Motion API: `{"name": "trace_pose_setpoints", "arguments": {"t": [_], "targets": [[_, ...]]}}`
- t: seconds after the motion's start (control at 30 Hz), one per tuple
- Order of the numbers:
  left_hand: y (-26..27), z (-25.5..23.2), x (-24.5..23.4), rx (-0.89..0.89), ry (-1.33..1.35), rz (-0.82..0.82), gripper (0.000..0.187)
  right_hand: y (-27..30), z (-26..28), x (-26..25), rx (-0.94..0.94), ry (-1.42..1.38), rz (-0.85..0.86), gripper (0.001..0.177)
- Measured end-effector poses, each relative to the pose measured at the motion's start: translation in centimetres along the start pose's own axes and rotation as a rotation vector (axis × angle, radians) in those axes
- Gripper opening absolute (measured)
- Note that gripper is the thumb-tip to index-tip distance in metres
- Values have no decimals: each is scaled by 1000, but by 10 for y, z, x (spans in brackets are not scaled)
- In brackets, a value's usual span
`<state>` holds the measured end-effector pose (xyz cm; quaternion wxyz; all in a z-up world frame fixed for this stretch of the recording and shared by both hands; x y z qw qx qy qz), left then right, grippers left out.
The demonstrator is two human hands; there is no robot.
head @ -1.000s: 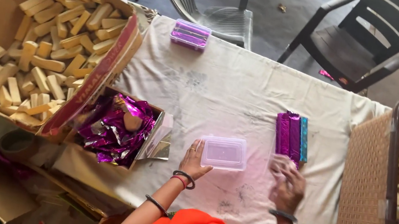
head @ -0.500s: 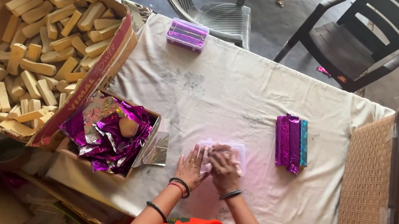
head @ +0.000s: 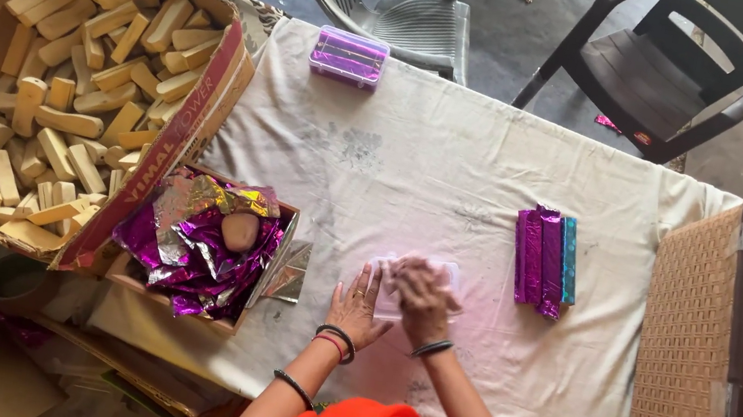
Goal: The person wraps a wooden block in silver foil, then covers it with a purple wrapper, and places it on a stack. They then wipe a clear plastic container with a pink cloth and place it on the table.
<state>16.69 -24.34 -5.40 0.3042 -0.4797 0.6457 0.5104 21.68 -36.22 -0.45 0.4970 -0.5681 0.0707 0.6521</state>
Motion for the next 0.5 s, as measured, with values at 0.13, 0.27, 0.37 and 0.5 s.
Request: {"name": "trace_pose_setpoints", "arguments": {"t": [0.13, 0.27, 0.37, 0.5], "targets": [[-15, 7, 16, 40, 113, -79, 107, 7, -56, -38, 231, -11, -33, 29], [-83, 55, 87, -78, 569, -286, 112, 61, -117, -34, 652, -281, -154, 36], [-110, 64, 89, -159, 480, -221, 91, 77, -98, -44, 560, -389, -313, 33], [-86, 39, 37, -172, 757, -159, 93, 113, -125, -19, 747, -809, -450, 32]]}}
Point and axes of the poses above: each hand's wrist, its own y-axis away from the middle knuckle, its own x-axis out of the palm, z = x × y, the point moved 8 cm from there along -y, towards the middle knuckle, and after that the axes turned 5 degrees about -y, right-handed, at the moved point
